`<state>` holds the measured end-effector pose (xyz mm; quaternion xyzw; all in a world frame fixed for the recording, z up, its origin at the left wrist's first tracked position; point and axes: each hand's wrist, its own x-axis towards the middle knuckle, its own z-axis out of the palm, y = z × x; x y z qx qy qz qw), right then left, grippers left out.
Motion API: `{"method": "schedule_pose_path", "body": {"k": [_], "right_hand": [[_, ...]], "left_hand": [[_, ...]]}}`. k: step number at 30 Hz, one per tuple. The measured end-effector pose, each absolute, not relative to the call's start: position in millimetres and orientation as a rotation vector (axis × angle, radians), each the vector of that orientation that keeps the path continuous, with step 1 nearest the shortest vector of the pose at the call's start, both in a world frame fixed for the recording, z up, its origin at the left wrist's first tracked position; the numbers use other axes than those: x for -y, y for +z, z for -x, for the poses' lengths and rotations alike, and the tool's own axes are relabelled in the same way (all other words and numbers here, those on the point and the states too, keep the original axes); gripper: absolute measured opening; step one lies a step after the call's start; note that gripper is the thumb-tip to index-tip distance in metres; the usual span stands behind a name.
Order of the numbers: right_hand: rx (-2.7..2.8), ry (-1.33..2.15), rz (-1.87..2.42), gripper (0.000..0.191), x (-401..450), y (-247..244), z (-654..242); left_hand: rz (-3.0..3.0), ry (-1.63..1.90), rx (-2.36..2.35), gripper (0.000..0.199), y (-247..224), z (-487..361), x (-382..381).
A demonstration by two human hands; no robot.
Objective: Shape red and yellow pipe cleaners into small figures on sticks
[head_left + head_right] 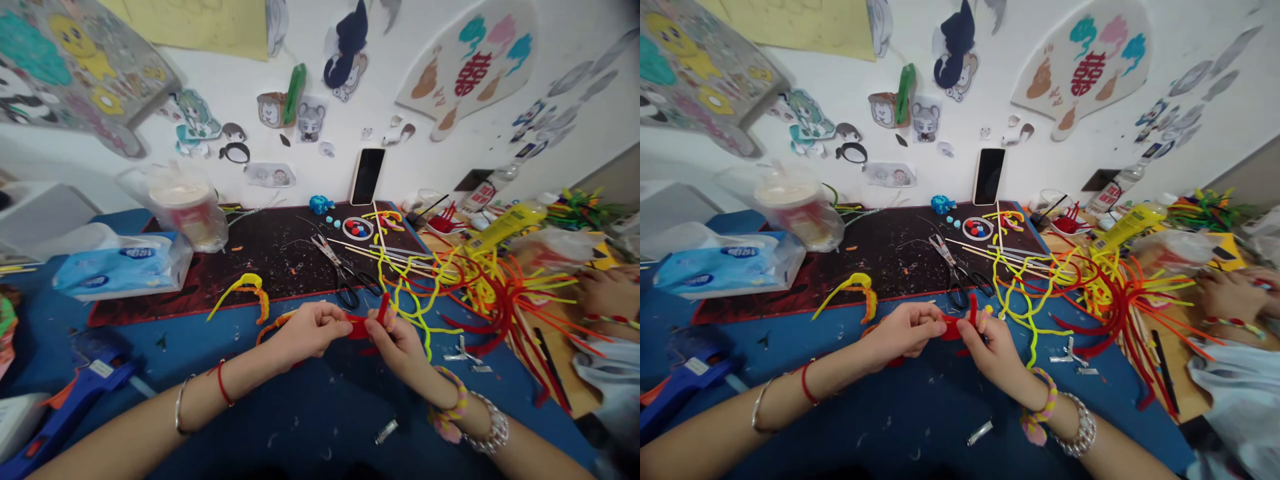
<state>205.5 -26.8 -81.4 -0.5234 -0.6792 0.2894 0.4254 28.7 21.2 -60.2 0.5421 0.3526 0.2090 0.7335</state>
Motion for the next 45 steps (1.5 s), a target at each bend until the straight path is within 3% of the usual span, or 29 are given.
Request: {"method": "schedule_pose_path", "body": {"k": [30, 38, 45], "right_hand": [[1.782, 0.578, 1.366, 0.034, 27, -79, -202], [1.765, 0.666, 1.346, 0.036, 27, -79, -204], [1.766, 0.931, 1.368, 0.039, 24, -79, -205]], "left_hand": [[-1.391, 0.440, -0.892, 0.025, -57, -31, -20], [-0.979, 0.396, -0.885, 0.019, -49, -36, -6], [-1.660, 0.462, -0.829, 0.019, -46, -32, -6]]}}
